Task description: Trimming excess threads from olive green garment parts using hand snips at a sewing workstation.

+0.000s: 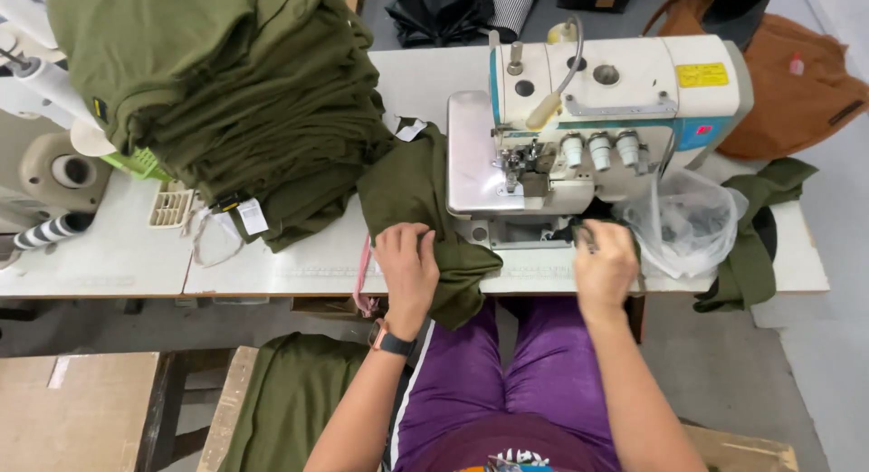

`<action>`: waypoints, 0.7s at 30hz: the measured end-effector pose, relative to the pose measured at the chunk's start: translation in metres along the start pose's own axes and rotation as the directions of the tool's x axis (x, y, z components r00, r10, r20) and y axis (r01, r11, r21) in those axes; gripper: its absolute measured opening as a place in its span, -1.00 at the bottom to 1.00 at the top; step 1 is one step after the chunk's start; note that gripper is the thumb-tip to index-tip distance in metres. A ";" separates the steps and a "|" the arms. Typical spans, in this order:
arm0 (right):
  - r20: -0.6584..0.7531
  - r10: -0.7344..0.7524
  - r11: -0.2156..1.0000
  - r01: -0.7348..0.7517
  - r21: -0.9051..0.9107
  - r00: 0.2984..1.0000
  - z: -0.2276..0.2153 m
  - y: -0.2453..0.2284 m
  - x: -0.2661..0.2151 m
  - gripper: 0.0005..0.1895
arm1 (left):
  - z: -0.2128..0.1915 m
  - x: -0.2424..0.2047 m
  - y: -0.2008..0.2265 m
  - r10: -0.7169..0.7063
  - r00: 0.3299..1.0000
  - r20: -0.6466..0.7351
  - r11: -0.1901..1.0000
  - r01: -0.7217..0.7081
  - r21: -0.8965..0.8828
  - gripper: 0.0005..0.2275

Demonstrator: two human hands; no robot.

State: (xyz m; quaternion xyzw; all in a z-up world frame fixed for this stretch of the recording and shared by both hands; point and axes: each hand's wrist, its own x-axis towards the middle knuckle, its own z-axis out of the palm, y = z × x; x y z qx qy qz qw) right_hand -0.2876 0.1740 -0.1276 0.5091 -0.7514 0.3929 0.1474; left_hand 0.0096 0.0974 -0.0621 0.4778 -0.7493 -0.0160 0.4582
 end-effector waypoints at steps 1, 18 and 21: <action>-0.003 -0.004 1.000 0.004 -0.002 1.000 -0.002 0.009 0.007 -0.71 | 0.007 0.001 0.003 0.000 1.000 -0.004 1.000 0.000 -0.003 -0.98; 0.426 0.254 0.754 -0.453 0.475 0.868 -0.069 -0.049 0.003 -0.89 | 0.029 -0.017 0.100 0.061 0.885 0.461 0.499 0.373 -0.782 -0.69; 0.579 0.327 0.585 -0.641 0.497 0.747 -0.066 -0.074 -0.008 -0.86 | 0.017 -0.011 0.090 0.060 0.804 0.591 0.523 0.479 -0.705 -0.57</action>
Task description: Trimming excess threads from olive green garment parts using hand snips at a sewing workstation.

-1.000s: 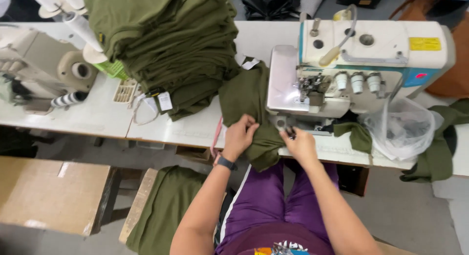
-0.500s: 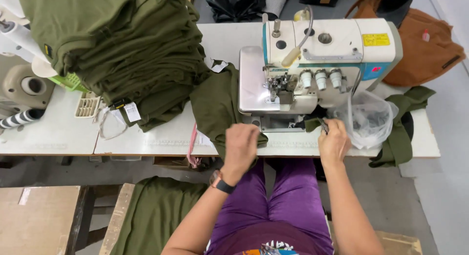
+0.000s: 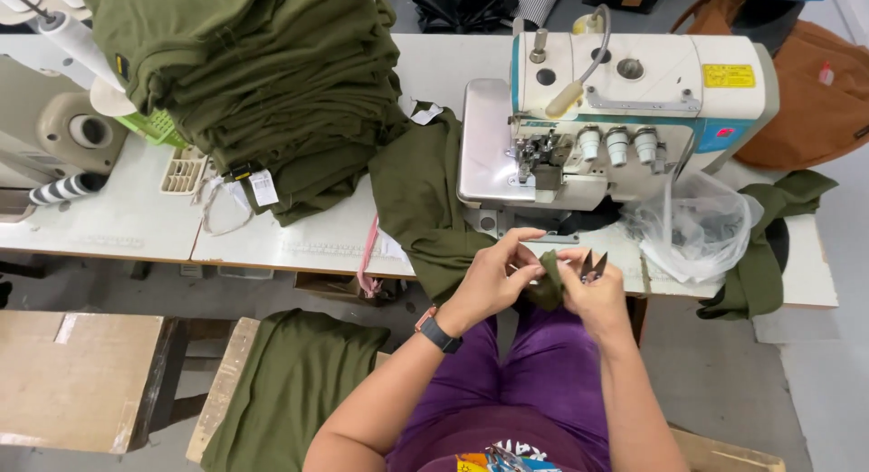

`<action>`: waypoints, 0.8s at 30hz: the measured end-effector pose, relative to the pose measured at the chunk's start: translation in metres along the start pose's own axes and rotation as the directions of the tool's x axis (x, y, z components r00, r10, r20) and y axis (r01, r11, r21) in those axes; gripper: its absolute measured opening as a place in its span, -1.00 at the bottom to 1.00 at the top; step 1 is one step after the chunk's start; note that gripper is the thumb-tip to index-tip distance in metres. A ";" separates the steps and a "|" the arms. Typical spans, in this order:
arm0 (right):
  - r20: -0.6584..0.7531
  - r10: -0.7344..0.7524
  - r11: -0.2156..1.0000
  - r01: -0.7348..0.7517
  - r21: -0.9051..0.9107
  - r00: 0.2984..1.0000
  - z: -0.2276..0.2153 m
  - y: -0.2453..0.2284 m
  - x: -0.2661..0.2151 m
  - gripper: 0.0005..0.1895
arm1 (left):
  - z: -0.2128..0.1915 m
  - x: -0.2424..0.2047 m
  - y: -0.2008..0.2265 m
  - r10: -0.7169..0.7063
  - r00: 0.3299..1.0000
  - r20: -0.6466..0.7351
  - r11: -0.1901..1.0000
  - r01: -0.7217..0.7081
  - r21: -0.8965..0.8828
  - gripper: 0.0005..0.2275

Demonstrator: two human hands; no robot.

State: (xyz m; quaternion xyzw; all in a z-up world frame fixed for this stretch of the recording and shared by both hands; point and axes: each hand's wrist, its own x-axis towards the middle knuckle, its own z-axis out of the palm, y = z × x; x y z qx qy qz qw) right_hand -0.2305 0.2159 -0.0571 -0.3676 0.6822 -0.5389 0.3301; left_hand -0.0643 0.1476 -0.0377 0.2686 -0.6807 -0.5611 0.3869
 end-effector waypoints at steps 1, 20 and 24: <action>0.007 0.003 1.000 -0.003 0.000 1.000 0.005 0.012 -0.001 -0.86 | -0.004 -0.003 -0.003 -0.004 1.000 -0.006 1.000 0.004 0.002 -0.57; 0.082 -0.004 0.997 -0.002 0.079 0.997 0.017 -0.014 0.011 -0.86 | -0.034 -0.037 0.005 -0.211 0.946 0.247 0.766 0.317 -0.558 -0.42; -0.031 0.065 0.997 -0.066 -0.035 0.997 0.021 0.000 0.007 -0.85 | -0.023 -0.038 -0.001 -0.210 0.976 0.057 0.777 0.202 -0.596 -0.51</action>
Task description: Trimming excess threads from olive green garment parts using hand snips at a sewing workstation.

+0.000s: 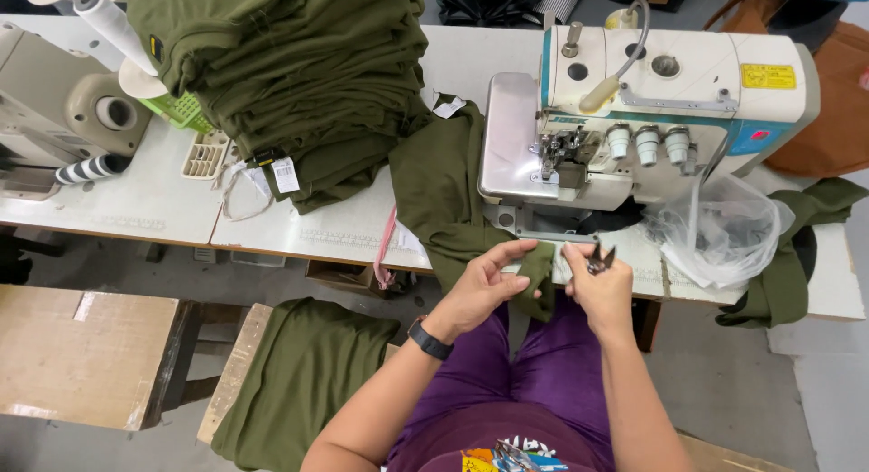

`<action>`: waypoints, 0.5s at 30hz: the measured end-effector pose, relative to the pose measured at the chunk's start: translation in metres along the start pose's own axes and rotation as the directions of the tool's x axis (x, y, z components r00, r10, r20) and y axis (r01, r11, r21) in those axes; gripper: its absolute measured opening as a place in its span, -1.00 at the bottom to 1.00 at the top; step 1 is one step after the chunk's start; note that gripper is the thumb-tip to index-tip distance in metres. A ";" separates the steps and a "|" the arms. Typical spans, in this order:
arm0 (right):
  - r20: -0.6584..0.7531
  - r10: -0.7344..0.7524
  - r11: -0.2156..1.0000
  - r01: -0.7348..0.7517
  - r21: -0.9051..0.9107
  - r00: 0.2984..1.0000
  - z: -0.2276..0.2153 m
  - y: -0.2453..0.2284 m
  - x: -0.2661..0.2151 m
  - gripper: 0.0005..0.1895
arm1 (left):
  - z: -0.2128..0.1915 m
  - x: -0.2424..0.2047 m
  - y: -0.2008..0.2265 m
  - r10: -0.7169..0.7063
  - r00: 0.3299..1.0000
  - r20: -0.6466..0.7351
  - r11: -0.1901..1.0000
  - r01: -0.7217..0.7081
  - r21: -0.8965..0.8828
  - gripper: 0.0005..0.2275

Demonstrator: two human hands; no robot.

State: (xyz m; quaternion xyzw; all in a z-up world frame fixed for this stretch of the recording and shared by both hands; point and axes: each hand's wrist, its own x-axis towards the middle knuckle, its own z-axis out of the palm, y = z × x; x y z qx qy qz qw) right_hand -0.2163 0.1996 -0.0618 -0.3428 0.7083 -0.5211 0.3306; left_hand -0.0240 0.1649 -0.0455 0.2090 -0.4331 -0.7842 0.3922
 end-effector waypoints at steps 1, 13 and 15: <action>0.003 -0.001 1.000 0.001 -0.001 1.000 0.002 0.004 -0.007 -0.85 | 0.003 0.000 -0.002 0.002 1.000 -0.003 1.000 -0.002 0.000 -0.51; 0.374 -0.035 0.985 0.096 -0.145 0.927 -0.025 -0.017 -0.025 -0.89 | -0.003 -0.008 -0.006 0.269 0.963 0.007 0.598 -0.172 0.783 -0.63; 0.561 0.000 0.984 0.101 -0.149 0.828 -0.028 -0.019 -0.028 -0.87 | -0.003 -0.004 0.013 0.057 0.975 0.214 0.788 -0.175 0.590 -0.68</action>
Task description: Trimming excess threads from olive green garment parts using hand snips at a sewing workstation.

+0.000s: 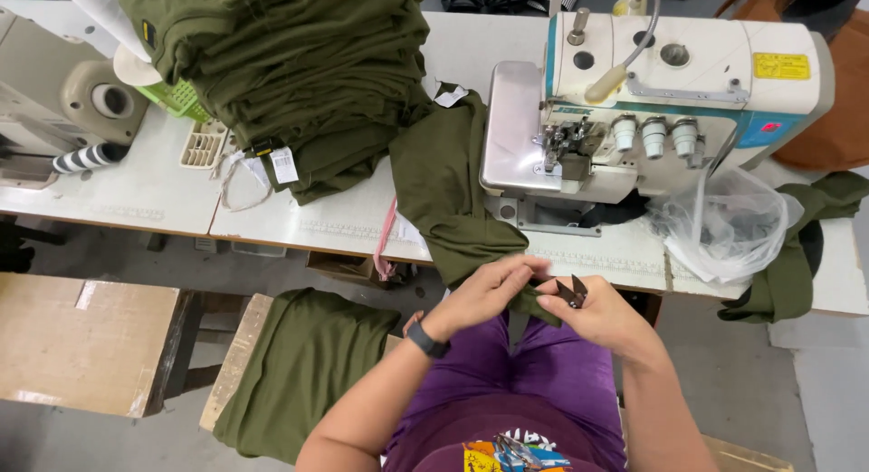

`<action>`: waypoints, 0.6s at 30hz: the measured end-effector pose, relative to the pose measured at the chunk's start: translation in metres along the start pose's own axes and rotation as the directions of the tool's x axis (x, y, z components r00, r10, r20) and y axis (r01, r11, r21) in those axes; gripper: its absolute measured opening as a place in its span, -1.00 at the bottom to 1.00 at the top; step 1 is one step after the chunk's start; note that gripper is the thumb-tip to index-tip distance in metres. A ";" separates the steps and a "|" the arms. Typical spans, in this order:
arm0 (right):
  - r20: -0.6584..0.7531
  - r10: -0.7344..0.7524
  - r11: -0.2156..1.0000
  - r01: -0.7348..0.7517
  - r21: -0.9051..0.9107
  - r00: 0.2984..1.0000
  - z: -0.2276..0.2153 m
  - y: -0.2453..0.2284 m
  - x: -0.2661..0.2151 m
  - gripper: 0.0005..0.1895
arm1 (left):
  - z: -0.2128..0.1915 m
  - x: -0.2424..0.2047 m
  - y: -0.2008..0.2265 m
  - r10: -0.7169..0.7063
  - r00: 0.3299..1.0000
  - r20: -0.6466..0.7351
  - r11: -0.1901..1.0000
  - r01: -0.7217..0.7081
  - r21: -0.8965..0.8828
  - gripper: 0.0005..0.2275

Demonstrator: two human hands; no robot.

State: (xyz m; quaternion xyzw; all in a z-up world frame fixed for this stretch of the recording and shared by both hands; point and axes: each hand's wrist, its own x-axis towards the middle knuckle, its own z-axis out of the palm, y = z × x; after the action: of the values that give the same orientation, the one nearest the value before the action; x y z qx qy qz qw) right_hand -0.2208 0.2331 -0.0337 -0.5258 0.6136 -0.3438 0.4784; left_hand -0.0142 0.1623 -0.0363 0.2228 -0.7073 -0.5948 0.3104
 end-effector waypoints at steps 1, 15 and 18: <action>0.004 0.000 1.000 0.000 -0.002 1.000 -0.004 0.004 0.002 -0.87 | -0.003 -0.001 -0.004 -0.001 1.000 -0.005 1.000 0.001 -0.001 -0.68; 0.097 -0.169 0.985 0.166 0.034 0.981 0.012 -0.007 0.021 -0.85 | -0.033 -0.027 -0.022 -0.117 0.985 -0.125 0.978 0.136 0.156 -0.86; 0.115 -0.174 0.985 0.171 0.039 0.978 0.026 -0.014 0.024 -0.87 | -0.039 -0.038 -0.009 -0.207 0.971 -0.124 0.966 0.222 0.131 -0.83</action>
State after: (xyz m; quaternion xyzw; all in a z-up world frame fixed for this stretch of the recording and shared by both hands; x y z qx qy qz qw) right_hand -0.1910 0.2084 -0.0339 -0.5893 0.5314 -0.3613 0.4897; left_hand 0.0400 0.1589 -0.0481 0.3521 -0.7019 -0.5593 0.2655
